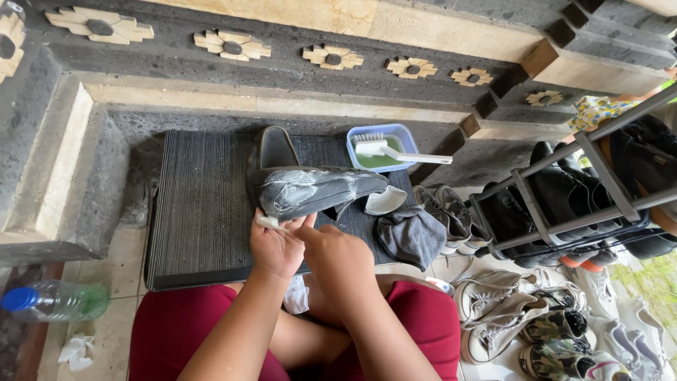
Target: Cleaning a black shoe using a toothbrush and cleaning paste
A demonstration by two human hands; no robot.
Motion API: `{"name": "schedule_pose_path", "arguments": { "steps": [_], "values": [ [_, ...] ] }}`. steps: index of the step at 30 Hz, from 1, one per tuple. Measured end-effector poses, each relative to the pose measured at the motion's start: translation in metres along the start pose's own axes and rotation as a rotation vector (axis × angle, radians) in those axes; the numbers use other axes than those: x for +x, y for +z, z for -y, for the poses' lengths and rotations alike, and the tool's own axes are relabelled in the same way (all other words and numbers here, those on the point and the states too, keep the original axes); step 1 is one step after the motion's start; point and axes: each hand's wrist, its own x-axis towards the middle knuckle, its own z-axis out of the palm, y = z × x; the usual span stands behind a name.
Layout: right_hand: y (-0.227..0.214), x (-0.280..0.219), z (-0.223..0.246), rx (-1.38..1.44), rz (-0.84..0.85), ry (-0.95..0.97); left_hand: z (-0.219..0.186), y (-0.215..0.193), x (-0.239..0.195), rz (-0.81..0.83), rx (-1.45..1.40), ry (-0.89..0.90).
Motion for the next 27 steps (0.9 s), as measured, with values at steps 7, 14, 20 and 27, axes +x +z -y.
{"name": "schedule_pose_path", "arguments": {
  "steps": [7,14,20,27],
  "values": [
    [-0.017,0.007,0.005,0.066,-0.039,0.017,-0.007,-0.073,0.036,0.015,-0.030,0.016],
    [0.010,0.005,-0.003,0.063,-0.063,0.015,-0.001,-0.039,0.019,-0.019,-0.002,-0.005],
    [-0.002,0.016,0.006,-0.094,-0.193,0.023,0.007,-0.014,0.005,-0.049,0.017,0.059],
    [-0.024,0.029,0.010,-0.171,-0.037,-0.026,0.010,-0.007,0.001,-0.126,0.054,0.061]
  ]
}}
